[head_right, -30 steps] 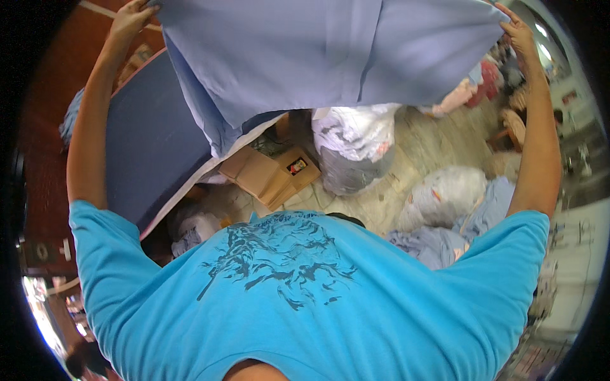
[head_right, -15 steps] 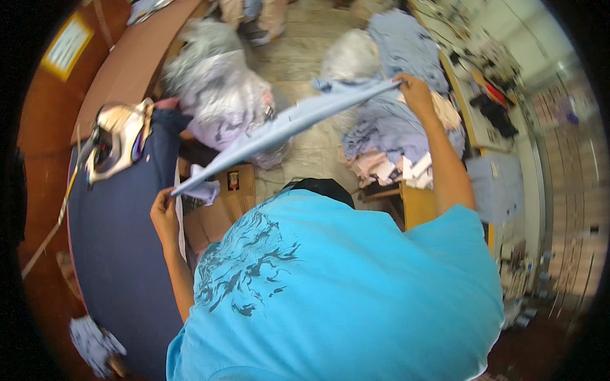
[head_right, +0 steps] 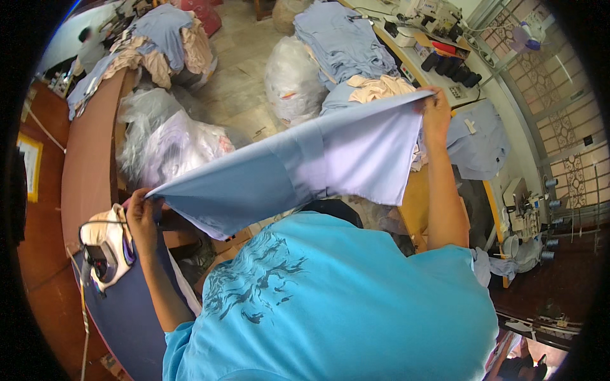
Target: The person irons several light blue shirts on a padded workspace using a steam iron, smoothing the fabric by hand and pressing various sections including the body and sleeves.
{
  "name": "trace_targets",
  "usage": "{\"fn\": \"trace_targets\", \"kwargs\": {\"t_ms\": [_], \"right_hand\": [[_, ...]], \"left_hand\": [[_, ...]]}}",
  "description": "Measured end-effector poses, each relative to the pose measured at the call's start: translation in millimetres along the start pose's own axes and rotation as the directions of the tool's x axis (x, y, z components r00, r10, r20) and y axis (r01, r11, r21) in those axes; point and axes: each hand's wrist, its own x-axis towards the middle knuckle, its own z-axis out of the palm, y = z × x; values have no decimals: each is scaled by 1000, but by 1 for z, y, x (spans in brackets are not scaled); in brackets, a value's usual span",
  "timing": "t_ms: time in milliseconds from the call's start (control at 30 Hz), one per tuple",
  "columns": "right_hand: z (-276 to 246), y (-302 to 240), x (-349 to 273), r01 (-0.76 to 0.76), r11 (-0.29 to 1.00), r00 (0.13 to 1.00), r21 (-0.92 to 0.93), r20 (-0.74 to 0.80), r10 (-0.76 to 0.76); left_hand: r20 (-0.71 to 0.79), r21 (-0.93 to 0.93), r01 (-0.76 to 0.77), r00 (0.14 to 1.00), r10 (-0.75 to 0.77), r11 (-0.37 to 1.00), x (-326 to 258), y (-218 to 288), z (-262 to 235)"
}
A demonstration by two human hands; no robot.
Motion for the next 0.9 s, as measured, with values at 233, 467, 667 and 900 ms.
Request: {"fn": "trace_targets", "kwargs": {"t_ms": [233, 467, 667, 900], "right_hand": [[-34, 2, 100, 266, 749, 962, 607, -210, -172], [-59, 16, 147, 274, 882, 933, 383, -329, -147], [-62, 15, 177, 263, 938, 906, 225, -391, -160], [-62, 7, 205, 236, 971, 845, 28, -500, -191]], "left_hand": [[672, -638, -234, 295, 679, 733, 28, 113, 99], [759, -641, -58, 100, 643, 765, 116, 123, 194], [766, -642, 44, 7, 643, 765, 178, 114, 229], [689, -700, 154, -116, 716, 698, 274, 93, 253]]}}
